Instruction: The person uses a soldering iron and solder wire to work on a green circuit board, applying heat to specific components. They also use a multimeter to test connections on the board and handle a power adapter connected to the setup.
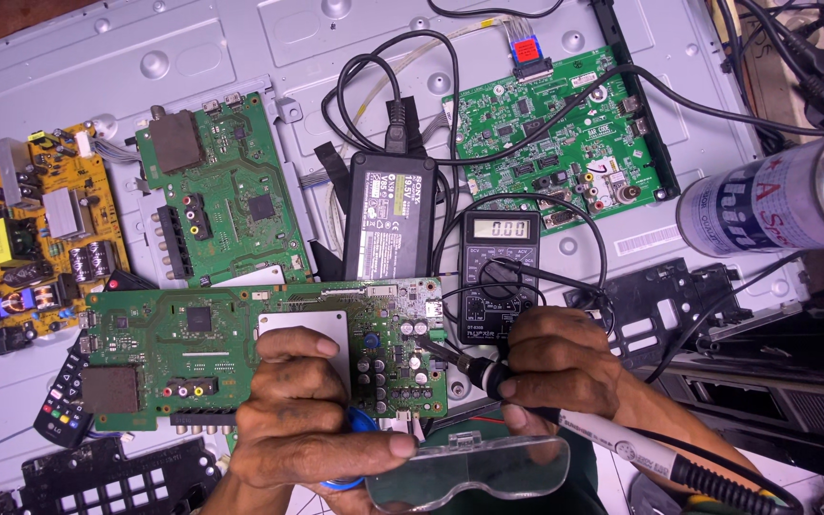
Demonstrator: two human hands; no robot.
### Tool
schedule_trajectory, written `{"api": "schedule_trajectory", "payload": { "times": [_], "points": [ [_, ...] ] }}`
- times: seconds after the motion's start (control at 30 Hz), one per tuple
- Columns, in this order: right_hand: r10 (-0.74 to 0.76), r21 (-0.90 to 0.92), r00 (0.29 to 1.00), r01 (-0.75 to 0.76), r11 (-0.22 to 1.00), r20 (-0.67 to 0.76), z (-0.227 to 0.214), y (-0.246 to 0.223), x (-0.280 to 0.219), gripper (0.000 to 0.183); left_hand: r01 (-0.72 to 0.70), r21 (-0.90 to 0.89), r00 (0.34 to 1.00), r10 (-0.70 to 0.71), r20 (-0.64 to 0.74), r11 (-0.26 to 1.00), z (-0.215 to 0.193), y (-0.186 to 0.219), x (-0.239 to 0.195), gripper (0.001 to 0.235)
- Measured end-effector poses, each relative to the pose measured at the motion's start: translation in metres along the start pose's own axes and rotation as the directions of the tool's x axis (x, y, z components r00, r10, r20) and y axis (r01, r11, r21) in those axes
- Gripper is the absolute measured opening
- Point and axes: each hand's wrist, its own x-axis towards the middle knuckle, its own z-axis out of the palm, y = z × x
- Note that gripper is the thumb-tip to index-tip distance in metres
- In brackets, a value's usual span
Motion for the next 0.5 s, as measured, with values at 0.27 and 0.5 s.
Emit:
{"api": "schedule_trajectory", "payload": {
  "times": [0.27,0.5],
  "points": [
    [-0.021,0.003,1.0,0.021,1.0,-0.019,0.003,0.004,-0.005,0.011,0.024,0.0,0.997,-0.024,-0.069,1.0,0.006,0.003,-0.001,0.037],
    [-0.043,0.002,0.999,0.043,0.999,-0.028,0.004,0.005,-0.007,0.011,0.044,-0.029,0.997,-0.045,-0.062,0.999,0.005,0.006,0.003,0.035]
  ]
}}
